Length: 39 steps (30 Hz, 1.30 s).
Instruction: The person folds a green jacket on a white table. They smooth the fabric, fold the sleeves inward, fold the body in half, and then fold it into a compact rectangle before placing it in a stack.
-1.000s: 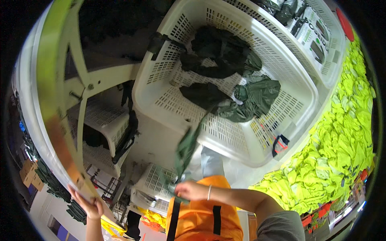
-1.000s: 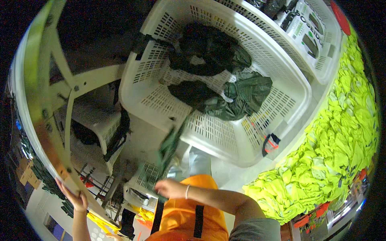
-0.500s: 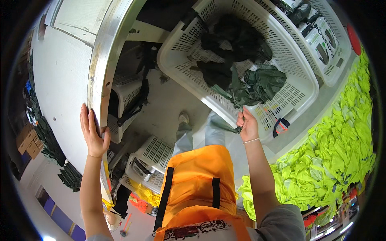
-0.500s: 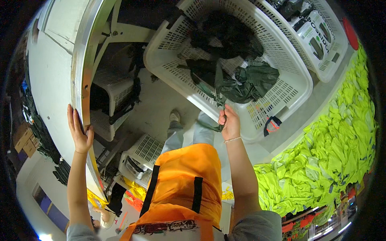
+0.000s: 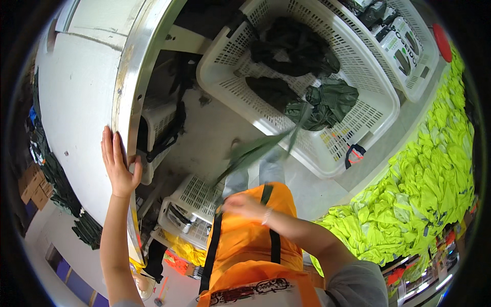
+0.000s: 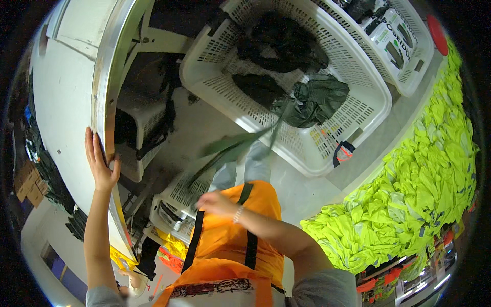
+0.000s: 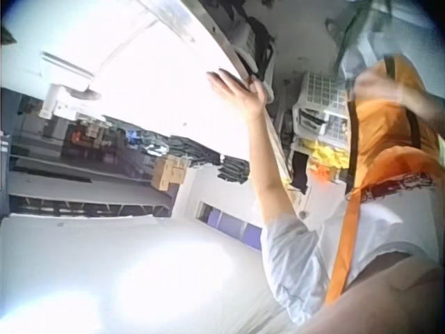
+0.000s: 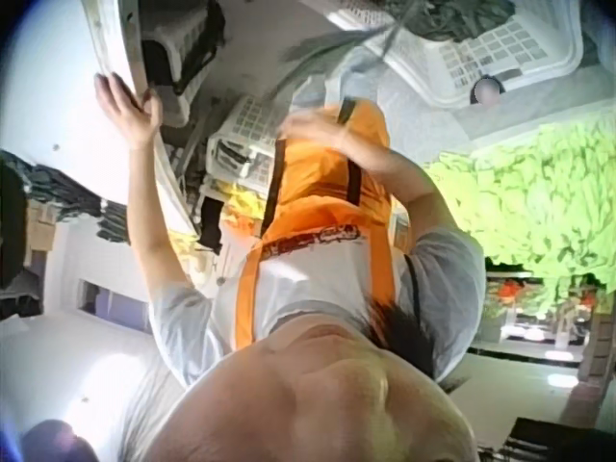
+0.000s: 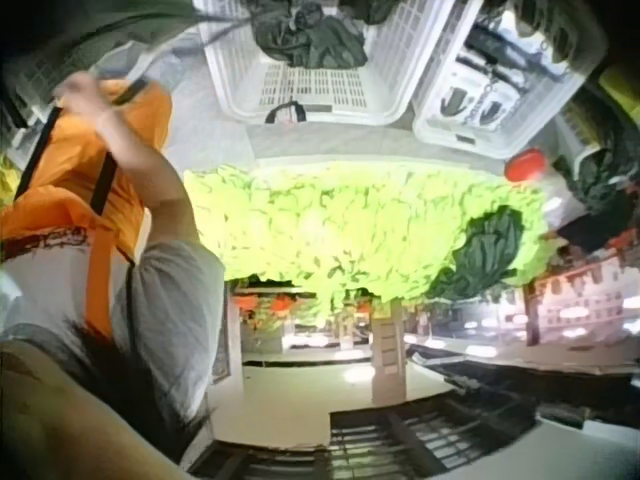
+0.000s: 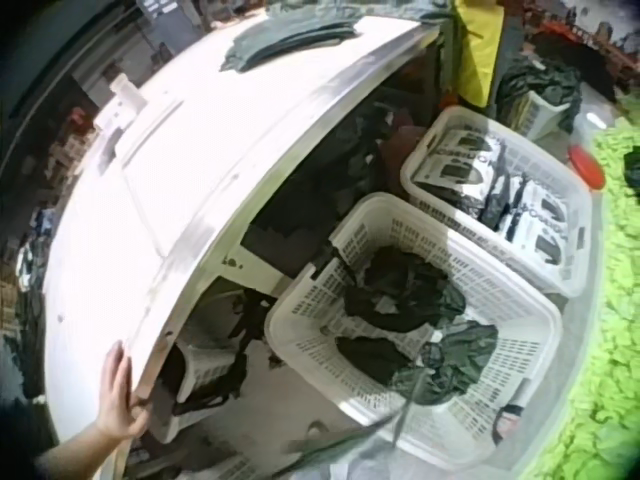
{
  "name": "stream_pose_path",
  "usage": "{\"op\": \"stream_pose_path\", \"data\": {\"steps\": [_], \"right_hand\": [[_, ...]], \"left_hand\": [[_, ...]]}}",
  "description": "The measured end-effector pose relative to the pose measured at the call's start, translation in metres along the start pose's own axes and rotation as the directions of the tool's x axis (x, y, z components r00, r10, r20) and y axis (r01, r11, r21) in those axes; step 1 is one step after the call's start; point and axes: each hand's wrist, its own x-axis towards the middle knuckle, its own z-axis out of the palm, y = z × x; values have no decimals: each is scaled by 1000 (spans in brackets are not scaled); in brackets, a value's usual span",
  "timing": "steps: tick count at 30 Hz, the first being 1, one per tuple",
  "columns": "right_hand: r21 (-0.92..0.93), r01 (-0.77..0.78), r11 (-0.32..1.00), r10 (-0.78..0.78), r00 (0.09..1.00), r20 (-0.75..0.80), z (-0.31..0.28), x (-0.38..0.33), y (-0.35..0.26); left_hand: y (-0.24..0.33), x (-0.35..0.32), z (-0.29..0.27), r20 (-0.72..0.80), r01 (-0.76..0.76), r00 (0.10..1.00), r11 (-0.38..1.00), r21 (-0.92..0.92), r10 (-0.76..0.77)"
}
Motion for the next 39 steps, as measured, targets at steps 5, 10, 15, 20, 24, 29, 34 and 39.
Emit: {"op": "stream_pose_path", "data": {"steps": [5,10,15,20,24,29,34,39], "right_hand": [[-153,191,970,-189,982,28,42,158,-25],[-498,382,778,-541,810,-225,-29,353,-93],[-576,275,770,-597,628,-498,-133,344,-96],[-690,-415,593,-494,489,-719,-336,278,119],[-370,-923,-101,47,367,-929,-415,185,213],[-677,-731,86,429,640,-637,-426,130,259],[-397,-723,565,211,592,-777,-356,117,157],[-505,-377,776,-99,719,-688,-229,49,20]], "left_hand": [[0,-3,-2,13,38,999,999,-6,-38],[-6,-3,0,22,10,1000,999,-33,-10],[-18,-21,4,69,32,997,999,-3,-31],[-46,-77,-10,137,103,985,994,17,-105],[-78,-129,-32,362,274,922,892,-359,-138],[-80,-119,-35,313,232,937,948,-218,-157],[-21,-27,-1,140,3,990,986,166,-26],[-6,-16,3,50,43,998,998,43,-45]]}}
